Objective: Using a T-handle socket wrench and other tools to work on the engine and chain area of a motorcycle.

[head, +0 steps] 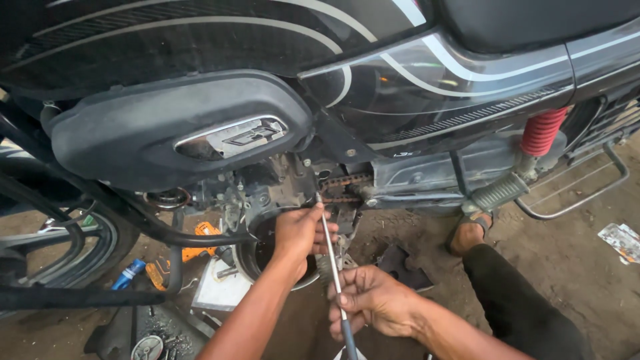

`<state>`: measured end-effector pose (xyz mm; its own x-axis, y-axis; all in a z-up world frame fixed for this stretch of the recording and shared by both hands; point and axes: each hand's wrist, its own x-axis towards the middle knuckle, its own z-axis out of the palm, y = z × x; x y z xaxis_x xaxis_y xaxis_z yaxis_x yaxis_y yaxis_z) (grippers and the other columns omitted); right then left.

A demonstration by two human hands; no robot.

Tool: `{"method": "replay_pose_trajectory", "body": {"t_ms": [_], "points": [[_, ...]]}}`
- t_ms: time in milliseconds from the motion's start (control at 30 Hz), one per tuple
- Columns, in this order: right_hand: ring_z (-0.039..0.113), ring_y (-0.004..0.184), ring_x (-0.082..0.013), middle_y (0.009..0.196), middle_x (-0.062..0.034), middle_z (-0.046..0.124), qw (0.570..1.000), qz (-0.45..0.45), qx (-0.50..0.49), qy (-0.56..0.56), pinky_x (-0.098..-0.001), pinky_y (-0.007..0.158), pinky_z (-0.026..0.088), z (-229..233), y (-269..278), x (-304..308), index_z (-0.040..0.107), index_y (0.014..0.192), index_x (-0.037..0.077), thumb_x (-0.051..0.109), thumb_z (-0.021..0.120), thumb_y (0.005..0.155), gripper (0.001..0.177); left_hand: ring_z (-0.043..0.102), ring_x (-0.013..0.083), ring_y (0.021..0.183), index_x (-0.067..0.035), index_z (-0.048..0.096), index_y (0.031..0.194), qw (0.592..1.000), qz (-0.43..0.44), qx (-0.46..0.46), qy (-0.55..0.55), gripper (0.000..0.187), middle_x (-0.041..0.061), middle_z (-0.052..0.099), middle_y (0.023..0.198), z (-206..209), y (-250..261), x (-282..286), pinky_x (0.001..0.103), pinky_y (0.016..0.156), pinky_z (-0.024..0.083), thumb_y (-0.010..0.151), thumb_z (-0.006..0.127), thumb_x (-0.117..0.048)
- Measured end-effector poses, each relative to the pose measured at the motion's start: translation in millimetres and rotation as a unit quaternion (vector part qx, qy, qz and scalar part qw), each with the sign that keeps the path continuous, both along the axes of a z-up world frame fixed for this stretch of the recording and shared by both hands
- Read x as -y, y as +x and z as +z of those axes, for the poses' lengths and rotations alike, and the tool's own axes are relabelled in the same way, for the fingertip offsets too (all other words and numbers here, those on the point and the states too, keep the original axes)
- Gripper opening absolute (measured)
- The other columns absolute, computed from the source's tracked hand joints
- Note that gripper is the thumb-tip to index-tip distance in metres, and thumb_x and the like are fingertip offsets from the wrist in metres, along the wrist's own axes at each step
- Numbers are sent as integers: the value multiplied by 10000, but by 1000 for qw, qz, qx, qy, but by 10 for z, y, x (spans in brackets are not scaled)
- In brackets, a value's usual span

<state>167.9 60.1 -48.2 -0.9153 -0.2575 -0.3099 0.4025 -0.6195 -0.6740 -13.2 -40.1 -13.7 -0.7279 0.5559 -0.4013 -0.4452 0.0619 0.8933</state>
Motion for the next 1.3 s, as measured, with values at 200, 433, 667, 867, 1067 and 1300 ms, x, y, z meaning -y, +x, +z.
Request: {"method": "replay_pose_trajectory", "body": {"t_ms": [200,433,667,867,1067,1300], "points": [[733,874,-291,932,-123,669,993,-2,-60,-97,-509,849,674,80,30,-6,545,1149,-15,107,699,1089,205,723,216,607,-9,697,935,1000,-7,25,-10,338,153,758,804,74,56,39,320,474,556,929,692,-347],[754,1035,-297,1132,-178,722,998,60,24,-24,-463,810,655,553,-22,-7,557,1305,54,164,657,896,436,698,169,581,-15,684,828,1000,-19,3,-4,282,102,738,767,30,63,32,296,461,554,860,797,-272],[743,859,-305,969,-152,666,996,-5,-27,-82,-515,870,669,145,16,-33,501,1176,-36,69,628,1094,184,739,194,646,-37,732,827,974,9,-123,-191,301,86,746,753,414,122,80,351,510,544,891,764,-329],[779,811,-256,1066,-172,765,997,5,63,-44,-303,566,599,734,-5,2,557,1213,3,165,579,945,314,730,374,798,-118,667,1058,816,-7,-499,-291,252,110,754,839,623,125,130,503,735,559,815,726,-144],[712,896,-213,1071,-191,705,997,5,-74,-28,-226,629,544,-340,45,-298,581,1335,-72,99,689,1102,308,736,392,829,-104,612,1186,665,-128,-656,-334,443,156,581,1298,562,-2,26,531,713,583,765,741,-50],[674,973,-217,1002,-40,601,993,-6,-64,-103,-396,746,636,452,10,-52,536,1275,41,185,683,1061,297,737,390,825,-115,621,1175,634,-151,-676,-344,471,149,580,1298,404,-69,-54,536,662,585,725,718,-11]]}}
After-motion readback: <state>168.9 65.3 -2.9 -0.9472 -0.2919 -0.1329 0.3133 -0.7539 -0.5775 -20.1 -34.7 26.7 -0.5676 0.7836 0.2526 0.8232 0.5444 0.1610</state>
